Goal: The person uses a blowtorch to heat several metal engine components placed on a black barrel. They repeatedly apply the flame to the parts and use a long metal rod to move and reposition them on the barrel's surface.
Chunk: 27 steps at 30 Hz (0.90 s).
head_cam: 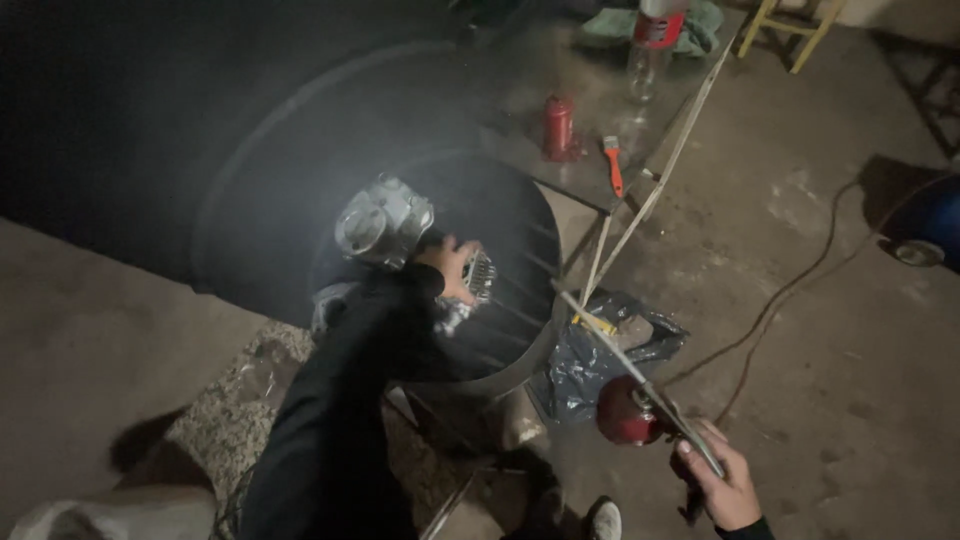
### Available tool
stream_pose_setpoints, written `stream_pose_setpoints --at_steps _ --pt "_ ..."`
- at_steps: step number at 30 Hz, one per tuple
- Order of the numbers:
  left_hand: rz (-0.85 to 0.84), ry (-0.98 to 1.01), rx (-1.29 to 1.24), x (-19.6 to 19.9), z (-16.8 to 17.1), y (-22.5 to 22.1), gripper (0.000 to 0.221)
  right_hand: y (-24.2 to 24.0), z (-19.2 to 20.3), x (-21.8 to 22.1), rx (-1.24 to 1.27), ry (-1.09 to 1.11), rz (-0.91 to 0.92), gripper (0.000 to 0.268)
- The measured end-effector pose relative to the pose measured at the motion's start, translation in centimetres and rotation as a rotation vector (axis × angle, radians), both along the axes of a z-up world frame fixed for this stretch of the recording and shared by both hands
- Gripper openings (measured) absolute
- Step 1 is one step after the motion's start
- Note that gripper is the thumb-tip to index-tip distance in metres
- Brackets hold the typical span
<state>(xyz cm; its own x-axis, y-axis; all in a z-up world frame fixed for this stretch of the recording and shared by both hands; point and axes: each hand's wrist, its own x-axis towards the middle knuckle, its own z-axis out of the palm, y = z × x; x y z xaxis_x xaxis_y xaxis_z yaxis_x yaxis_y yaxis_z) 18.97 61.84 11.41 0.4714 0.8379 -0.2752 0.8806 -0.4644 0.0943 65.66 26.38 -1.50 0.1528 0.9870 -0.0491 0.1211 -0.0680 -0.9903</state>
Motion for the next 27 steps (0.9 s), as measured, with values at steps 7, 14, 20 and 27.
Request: stream_pose_setpoints --at_steps 7,14,20,27 --pt "0.763 -0.131 -0.088 1.5 -4.1 0.6 0.134 4.3 3.6 -3.6 -0.153 0.062 0.085 0.029" --pt "0.594 -0.619 0.071 -5.6 -1.5 -6.9 0.078 8.9 16.3 -8.9 -0.032 -0.214 0.252 0.035" --pt "0.699 -0.579 -0.128 -9.6 -7.6 -30.5 0.049 11.4 17.1 -10.3 0.239 -0.457 0.438 0.032" --pt "0.609 -0.532 -0.273 -1.8 -11.6 -45.5 0.036 11.7 19.5 -11.3 0.191 -0.549 0.485 0.041"
